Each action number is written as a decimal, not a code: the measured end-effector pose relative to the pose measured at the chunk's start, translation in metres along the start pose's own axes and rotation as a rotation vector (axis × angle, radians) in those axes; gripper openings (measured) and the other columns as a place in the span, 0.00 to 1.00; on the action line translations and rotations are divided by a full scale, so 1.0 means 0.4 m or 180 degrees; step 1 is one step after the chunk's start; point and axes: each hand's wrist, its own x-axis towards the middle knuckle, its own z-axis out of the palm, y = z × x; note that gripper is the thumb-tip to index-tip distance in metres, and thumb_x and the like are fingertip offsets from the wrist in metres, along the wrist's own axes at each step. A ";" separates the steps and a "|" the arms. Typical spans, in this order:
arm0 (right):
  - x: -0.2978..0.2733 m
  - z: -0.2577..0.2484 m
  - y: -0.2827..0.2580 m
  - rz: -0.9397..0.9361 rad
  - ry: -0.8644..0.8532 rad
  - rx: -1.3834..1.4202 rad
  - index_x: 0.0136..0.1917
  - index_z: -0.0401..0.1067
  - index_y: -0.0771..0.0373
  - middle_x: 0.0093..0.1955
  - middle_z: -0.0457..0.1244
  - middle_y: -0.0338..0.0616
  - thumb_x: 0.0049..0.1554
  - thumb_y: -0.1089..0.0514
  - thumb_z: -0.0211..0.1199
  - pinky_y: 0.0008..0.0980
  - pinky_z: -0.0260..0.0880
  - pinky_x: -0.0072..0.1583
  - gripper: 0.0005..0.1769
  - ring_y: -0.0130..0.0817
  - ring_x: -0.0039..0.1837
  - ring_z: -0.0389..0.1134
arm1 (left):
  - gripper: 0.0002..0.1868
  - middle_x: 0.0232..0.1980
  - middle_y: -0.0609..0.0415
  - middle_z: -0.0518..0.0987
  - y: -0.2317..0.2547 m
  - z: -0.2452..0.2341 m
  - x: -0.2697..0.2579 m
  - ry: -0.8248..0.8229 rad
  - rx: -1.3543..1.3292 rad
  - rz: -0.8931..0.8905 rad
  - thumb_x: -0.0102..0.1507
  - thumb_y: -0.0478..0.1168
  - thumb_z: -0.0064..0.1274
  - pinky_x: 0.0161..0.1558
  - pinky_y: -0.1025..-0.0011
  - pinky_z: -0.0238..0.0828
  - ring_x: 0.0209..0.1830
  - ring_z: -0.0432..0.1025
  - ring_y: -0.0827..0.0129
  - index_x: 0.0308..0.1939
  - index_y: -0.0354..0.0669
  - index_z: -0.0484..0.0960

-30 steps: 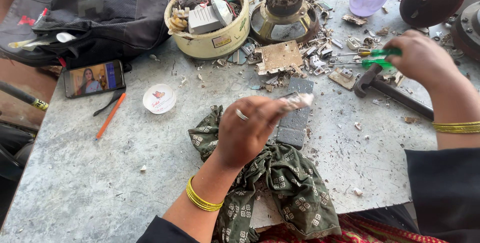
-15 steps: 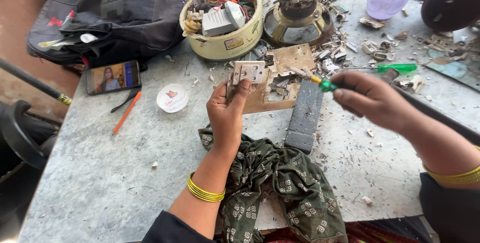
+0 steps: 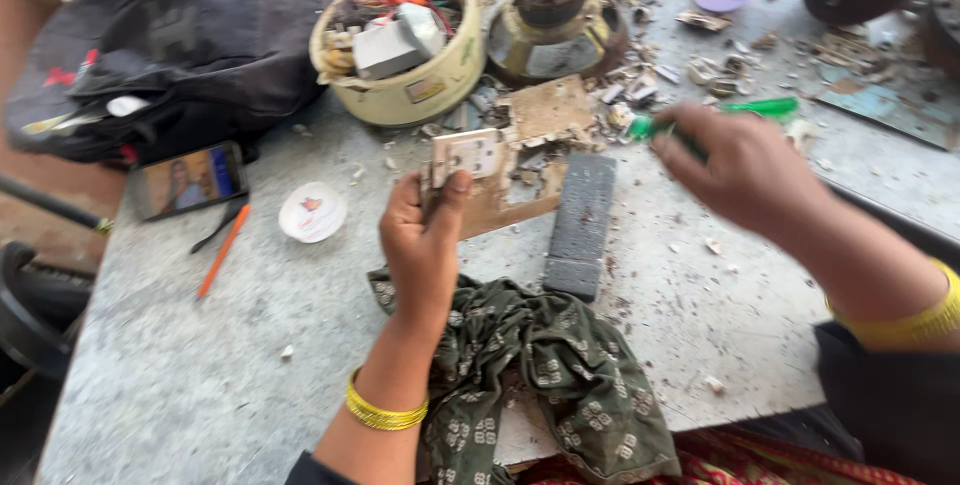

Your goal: The person uses a hammer and screwdriver to dismantle a white electrical socket from a wooden board. They strike the socket to loosen it, then pry it apart to remove internal components. The person works at a cluttered table with various tools and debris.

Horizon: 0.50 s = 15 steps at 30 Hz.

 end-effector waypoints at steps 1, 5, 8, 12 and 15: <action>0.021 -0.011 0.036 -0.0134 0.0316 -0.0237 0.59 0.74 0.57 0.29 0.63 0.40 0.67 0.48 0.50 0.31 0.58 0.28 0.17 0.30 0.26 0.58 | 0.12 0.31 0.69 0.76 0.003 -0.001 0.001 -0.0037 0.0018 -0.0061 0.68 0.45 0.59 0.30 0.83 0.55 0.28 0.60 0.88 0.42 0.39 0.82; 0.112 -0.042 0.202 0.0351 0.0706 -0.1074 0.56 0.76 0.63 0.39 0.68 0.47 0.72 0.52 0.51 0.35 0.66 0.35 0.16 0.36 0.35 0.64 | 0.14 0.30 0.70 0.74 0.011 -0.010 0.004 -0.0132 0.0247 -0.0076 0.69 0.47 0.57 0.29 0.83 0.52 0.27 0.58 0.88 0.45 0.39 0.84; 0.150 -0.043 0.310 0.0352 0.0964 -0.1776 0.59 0.79 0.61 0.47 0.70 0.49 0.70 0.49 0.57 0.41 0.71 0.48 0.16 0.38 0.46 0.70 | 0.15 0.28 0.70 0.71 0.015 -0.013 0.001 -0.0183 0.0542 0.0036 0.70 0.48 0.57 0.30 0.82 0.53 0.28 0.56 0.87 0.45 0.39 0.86; 0.171 -0.009 0.380 -0.0200 0.1206 -0.1979 0.58 0.82 0.48 0.60 0.70 0.44 0.60 0.50 0.63 0.45 0.68 0.62 0.15 0.40 0.63 0.68 | 0.16 0.27 0.70 0.70 0.021 -0.009 -0.003 -0.0148 0.0667 0.0024 0.69 0.49 0.56 0.28 0.81 0.52 0.26 0.56 0.86 0.45 0.39 0.86; 0.195 0.006 0.395 0.0023 0.0470 -0.1370 0.61 0.81 0.49 0.62 0.70 0.42 0.60 0.52 0.62 0.46 0.68 0.63 0.16 0.41 0.64 0.68 | 0.16 0.29 0.71 0.72 0.022 -0.003 -0.003 -0.0126 0.0616 0.0209 0.70 0.49 0.56 0.31 0.82 0.56 0.29 0.60 0.87 0.45 0.39 0.84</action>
